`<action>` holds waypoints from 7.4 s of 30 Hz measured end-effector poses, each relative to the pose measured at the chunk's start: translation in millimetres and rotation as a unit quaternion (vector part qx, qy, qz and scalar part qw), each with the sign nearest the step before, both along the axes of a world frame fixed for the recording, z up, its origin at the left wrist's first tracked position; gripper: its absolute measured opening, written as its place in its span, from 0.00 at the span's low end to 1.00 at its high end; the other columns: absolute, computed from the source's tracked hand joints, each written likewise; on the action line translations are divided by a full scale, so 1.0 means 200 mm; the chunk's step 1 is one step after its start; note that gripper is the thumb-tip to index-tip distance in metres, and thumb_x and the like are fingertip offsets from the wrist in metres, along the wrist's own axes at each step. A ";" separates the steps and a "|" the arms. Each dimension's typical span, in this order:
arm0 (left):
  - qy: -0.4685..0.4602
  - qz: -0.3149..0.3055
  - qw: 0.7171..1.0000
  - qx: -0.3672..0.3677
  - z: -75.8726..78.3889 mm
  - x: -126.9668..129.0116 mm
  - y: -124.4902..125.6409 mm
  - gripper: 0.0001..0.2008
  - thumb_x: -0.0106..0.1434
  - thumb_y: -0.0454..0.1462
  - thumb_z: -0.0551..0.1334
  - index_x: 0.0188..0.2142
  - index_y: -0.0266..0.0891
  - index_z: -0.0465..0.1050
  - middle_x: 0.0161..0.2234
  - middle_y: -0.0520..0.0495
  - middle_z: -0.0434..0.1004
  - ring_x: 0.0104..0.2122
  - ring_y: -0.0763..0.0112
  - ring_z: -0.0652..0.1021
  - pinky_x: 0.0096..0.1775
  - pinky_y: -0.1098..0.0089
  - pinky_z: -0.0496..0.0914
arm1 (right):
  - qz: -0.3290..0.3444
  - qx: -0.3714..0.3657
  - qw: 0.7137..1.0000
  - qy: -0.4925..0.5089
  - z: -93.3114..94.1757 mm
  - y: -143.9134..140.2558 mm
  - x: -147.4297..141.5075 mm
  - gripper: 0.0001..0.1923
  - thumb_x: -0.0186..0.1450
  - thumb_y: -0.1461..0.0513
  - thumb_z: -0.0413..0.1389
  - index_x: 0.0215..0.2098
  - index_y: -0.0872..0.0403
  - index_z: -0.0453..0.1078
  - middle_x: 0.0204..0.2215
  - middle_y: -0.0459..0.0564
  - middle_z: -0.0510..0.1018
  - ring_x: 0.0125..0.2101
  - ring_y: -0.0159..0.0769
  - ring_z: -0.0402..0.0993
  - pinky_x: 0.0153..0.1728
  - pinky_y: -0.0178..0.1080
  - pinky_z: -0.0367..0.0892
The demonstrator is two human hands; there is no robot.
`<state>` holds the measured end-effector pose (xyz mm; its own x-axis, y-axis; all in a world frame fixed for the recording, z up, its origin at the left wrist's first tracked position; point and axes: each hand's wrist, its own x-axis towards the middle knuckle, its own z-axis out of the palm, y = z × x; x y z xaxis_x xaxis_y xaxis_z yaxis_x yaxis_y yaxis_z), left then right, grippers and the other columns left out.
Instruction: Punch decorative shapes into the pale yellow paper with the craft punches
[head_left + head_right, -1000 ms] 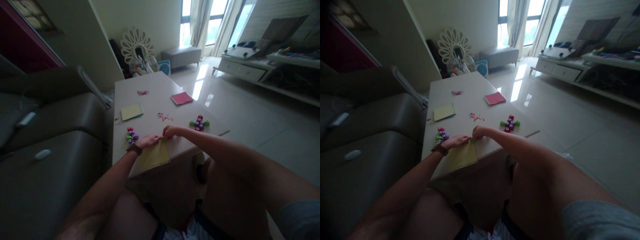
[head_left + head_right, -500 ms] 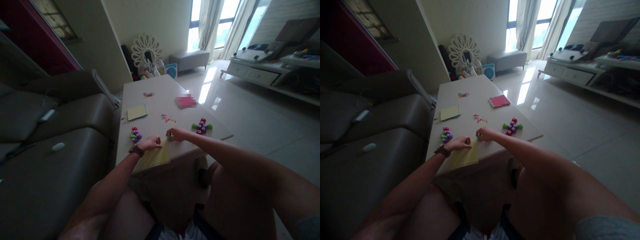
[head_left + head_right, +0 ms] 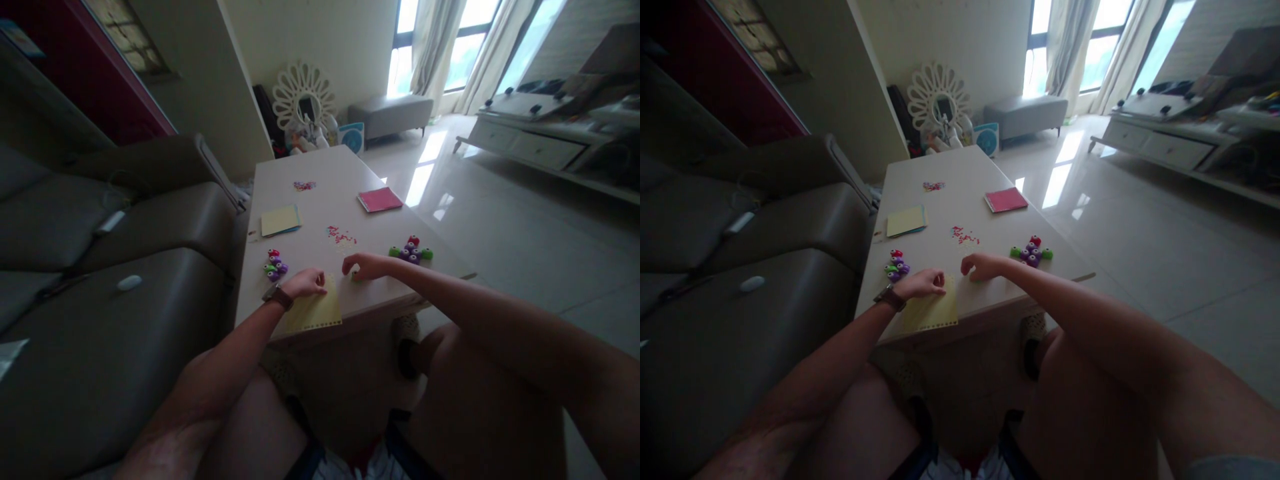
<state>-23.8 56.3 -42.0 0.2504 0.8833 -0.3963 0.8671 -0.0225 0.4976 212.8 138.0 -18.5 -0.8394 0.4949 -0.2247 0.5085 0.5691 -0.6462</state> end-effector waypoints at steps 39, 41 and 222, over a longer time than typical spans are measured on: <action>0.024 -0.025 0.997 0.074 -0.02 0.03 -0.02 0.09 0.59 0.40 0.68 0.35 0.38 0.73 0.34 0.48 0.78 0.30 0.70 0.74 0.30 0.70 0.61 | -0.029 0.124 0.984 -0.120 0.01 0.05 0.05 0.19 0.54 0.54 0.67 0.41 0.52 0.76 0.40 0.50 0.82 0.41 0.42 0.76 0.47 0.44 0.62; 0.013 -0.026 0.995 0.091 -0.02 0.05 -0.01 0.09 0.59 0.40 0.68 0.36 0.38 0.73 0.34 0.47 0.78 0.30 0.69 0.74 0.30 0.70 0.61 | -0.032 0.123 0.984 -0.122 0.00 0.05 0.05 0.15 0.54 0.58 0.66 0.40 0.52 0.76 0.37 0.48 0.82 0.37 0.39 0.76 0.44 0.42 0.62; -0.222 -0.027 0.974 -0.038 0.04 -0.17 0.12 0.23 0.53 0.34 0.66 0.49 0.37 0.68 0.34 0.48 0.76 0.31 0.70 0.76 0.32 0.72 0.66 | 0.017 0.168 0.985 -0.047 0.10 -0.04 -0.09 0.08 0.59 0.64 0.59 0.38 0.53 0.77 0.34 0.49 0.83 0.33 0.34 0.75 0.33 0.34 0.62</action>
